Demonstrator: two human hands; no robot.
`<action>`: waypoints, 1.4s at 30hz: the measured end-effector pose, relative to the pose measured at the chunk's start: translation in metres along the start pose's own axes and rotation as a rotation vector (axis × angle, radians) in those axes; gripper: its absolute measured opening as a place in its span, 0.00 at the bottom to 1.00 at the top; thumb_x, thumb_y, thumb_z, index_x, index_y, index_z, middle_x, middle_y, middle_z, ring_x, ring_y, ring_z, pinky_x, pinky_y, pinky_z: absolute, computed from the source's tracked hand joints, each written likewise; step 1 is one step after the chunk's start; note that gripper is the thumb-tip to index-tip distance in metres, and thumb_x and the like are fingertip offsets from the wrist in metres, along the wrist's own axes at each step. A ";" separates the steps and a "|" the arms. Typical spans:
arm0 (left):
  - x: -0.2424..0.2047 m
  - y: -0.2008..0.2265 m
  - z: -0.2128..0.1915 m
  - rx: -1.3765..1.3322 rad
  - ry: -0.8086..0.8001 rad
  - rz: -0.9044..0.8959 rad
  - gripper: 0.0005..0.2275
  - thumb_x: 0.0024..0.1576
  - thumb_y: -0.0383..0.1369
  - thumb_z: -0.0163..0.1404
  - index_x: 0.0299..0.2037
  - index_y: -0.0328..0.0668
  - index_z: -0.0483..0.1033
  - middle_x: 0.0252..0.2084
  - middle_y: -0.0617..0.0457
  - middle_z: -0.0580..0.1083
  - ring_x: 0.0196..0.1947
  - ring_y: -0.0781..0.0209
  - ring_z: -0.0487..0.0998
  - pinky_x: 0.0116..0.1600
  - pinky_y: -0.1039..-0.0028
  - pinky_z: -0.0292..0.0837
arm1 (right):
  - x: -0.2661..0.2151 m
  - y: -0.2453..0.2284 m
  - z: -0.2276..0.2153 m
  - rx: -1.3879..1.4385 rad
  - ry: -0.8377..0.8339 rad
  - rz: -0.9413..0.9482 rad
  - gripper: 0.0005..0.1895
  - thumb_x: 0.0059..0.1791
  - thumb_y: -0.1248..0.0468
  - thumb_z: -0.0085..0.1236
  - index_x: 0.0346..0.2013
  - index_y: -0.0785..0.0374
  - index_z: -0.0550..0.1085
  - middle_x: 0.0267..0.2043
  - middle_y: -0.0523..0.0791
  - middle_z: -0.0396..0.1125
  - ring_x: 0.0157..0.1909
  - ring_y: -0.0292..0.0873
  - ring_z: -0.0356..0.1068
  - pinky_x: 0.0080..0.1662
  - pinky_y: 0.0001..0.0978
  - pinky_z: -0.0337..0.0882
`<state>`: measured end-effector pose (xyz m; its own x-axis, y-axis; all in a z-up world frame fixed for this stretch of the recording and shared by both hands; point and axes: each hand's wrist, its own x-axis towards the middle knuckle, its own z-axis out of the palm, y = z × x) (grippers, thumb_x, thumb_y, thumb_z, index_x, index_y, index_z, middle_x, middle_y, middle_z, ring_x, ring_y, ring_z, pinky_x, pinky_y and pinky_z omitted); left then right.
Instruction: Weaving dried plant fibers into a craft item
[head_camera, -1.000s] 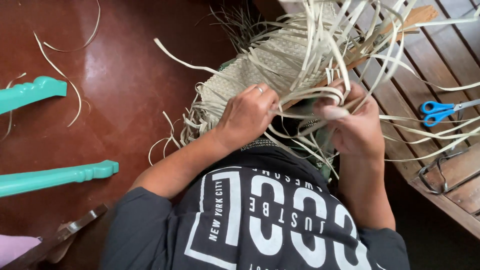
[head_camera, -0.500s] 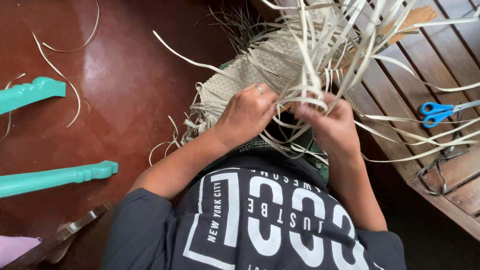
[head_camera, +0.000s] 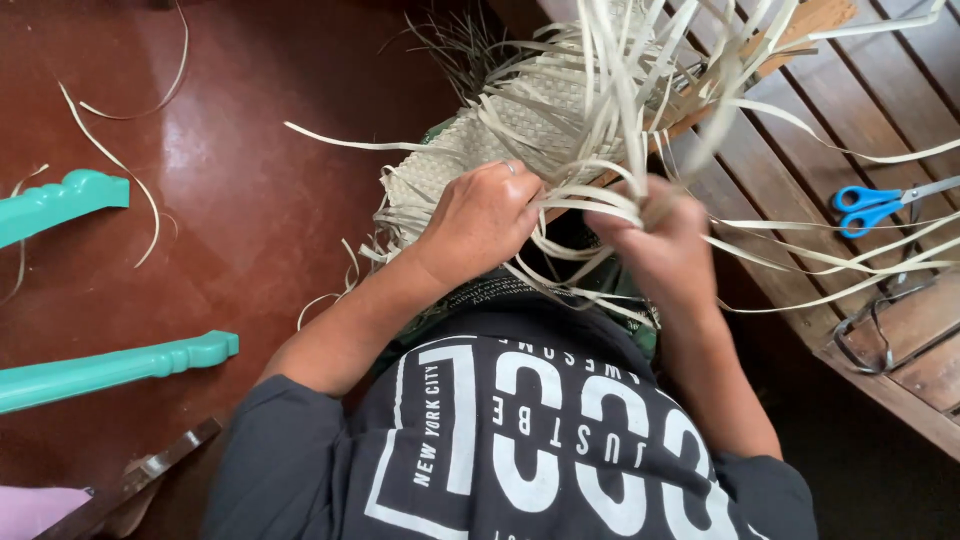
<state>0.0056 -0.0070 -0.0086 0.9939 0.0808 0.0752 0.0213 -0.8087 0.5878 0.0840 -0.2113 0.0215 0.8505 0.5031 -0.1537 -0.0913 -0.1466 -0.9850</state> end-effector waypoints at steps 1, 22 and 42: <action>0.001 -0.003 0.002 -0.011 -0.005 -0.016 0.08 0.55 0.39 0.49 0.28 0.46 0.70 0.27 0.49 0.69 0.35 0.45 0.77 0.40 0.57 0.75 | 0.005 0.011 0.004 -0.119 -0.048 0.025 0.09 0.44 0.67 0.71 0.31 0.67 0.78 0.25 0.47 0.70 0.30 0.39 0.69 0.41 0.32 0.69; 0.003 -0.003 0.011 0.085 0.137 0.070 0.06 0.58 0.38 0.50 0.33 0.49 0.69 0.29 0.53 0.67 0.34 0.48 0.77 0.33 0.56 0.76 | 0.013 -0.009 0.002 0.192 0.091 -0.110 0.17 0.38 0.74 0.75 0.36 0.67 0.75 0.27 0.44 0.66 0.30 0.35 0.68 0.39 0.24 0.66; 0.015 0.016 -0.024 0.004 -0.135 -0.003 0.08 0.56 0.39 0.49 0.32 0.45 0.72 0.29 0.45 0.73 0.36 0.37 0.79 0.41 0.48 0.76 | -0.003 -0.012 -0.015 -0.152 -0.096 0.007 0.21 0.41 0.68 0.71 0.47 0.69 0.75 0.32 0.51 0.73 0.35 0.44 0.71 0.46 0.38 0.69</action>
<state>0.0182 -0.0041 0.0213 0.9994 0.0044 -0.0355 0.0244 -0.8108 0.5849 0.0902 -0.2241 0.0355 0.7962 0.5793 -0.1744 -0.0112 -0.2741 -0.9616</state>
